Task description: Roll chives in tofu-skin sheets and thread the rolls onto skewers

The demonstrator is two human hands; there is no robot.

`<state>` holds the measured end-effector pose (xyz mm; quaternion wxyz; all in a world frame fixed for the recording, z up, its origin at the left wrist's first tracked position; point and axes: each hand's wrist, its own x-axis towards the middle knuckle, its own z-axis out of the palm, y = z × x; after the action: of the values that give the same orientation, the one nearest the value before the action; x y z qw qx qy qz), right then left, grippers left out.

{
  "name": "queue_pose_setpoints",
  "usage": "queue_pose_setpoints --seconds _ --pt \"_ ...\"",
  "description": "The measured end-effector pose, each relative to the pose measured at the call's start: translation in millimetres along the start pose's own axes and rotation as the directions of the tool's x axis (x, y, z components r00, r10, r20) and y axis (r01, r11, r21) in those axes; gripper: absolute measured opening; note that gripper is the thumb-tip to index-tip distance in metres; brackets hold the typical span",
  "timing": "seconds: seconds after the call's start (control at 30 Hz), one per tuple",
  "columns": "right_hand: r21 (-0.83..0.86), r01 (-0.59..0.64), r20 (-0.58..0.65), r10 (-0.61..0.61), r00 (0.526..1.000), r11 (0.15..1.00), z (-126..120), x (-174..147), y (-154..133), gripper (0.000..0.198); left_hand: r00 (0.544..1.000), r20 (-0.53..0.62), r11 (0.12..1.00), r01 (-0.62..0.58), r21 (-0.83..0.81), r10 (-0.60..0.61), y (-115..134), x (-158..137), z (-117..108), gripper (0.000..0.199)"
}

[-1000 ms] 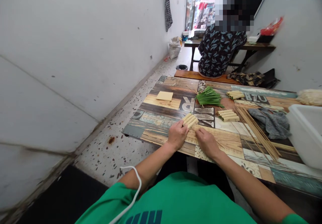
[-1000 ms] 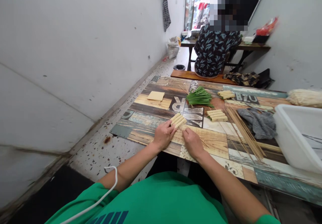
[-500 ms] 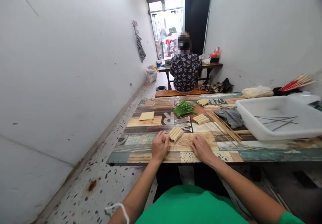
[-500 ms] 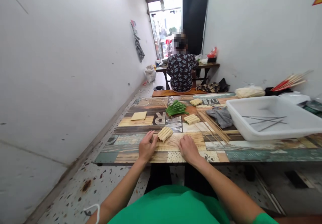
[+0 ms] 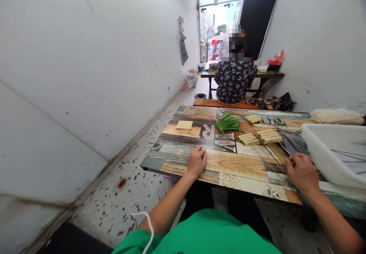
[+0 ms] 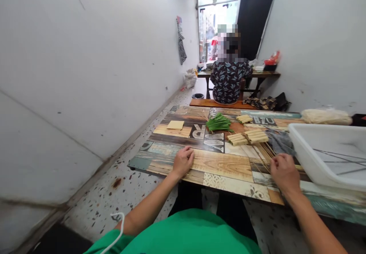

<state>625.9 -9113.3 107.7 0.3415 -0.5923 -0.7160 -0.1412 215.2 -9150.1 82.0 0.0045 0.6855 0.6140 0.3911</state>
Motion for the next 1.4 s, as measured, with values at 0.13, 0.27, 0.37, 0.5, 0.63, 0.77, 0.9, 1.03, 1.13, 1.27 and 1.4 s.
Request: queue_pose_setpoints --seconds 0.13,0.27,0.37,0.5,0.63,0.77,0.9,1.03,1.13,1.27,1.4 --pt "-0.079 -0.026 -0.049 0.022 0.999 0.997 8 4 21 0.02 1.0 0.007 1.0 -0.003 0.028 0.003 1 1 0 0.017" --pt "-0.086 -0.002 -0.067 -0.003 0.998 0.996 13 10 22 0.022 1.0 -0.007 1.0 -0.009 0.018 0.009 -2 0 3 0.017" --pt "-0.066 0.039 -0.023 -0.041 0.999 0.997 19 13 21 0.023 1.0 -0.006 1.0 -0.013 0.005 0.013 -3 0 3 0.017" --pt "-0.188 0.086 0.091 -0.07 0.993 0.978 23 16 13 0.025 1.0 0.008 1.0 -0.021 0.002 0.021 -4 0 3 0.017" --pt "-0.296 0.121 0.152 -0.079 0.985 0.948 16 16 -17 0.029 1.0 -0.006 1.0 -0.021 0.004 0.021 -5 -1 4 0.018" --pt "-0.208 0.188 0.384 -0.097 0.918 0.96 13 14 -43 0.031 1.0 0.006 1.0 -0.022 0.008 0.022 -6 -1 4 0.018" --pt "-0.281 0.087 0.434 0.046 0.9 0.956 13 15 -39 0.033 1.0 0.014 1.0 -0.028 0.012 0.028 -7 -1 4 0.019" --pt "-0.325 0.031 0.499 0.143 0.855 0.945 9 22 -31 0.033 0.999 0.017 0.999 -0.038 0.022 0.038 -7 -1 4 0.02" --pt "-0.391 -0.001 0.506 0.215 0.835 0.92 5 30 -33 0.032 0.999 0.017 0.998 -0.046 0.029 0.046 -8 -1 4 0.02" --pt "-0.43 0.036 0.585 0.248 0.772 0.902 1 39 -38 0.031 0.999 0.018 0.998 -0.049 0.033 0.049 -8 -1 4 0.02" --pt "-0.452 0.041 0.619 0.28 0.733 0.891 4 46 -36 0.031 0.998 0.019 0.998 -0.052 0.034 0.052 -8 -1 4 0.021"
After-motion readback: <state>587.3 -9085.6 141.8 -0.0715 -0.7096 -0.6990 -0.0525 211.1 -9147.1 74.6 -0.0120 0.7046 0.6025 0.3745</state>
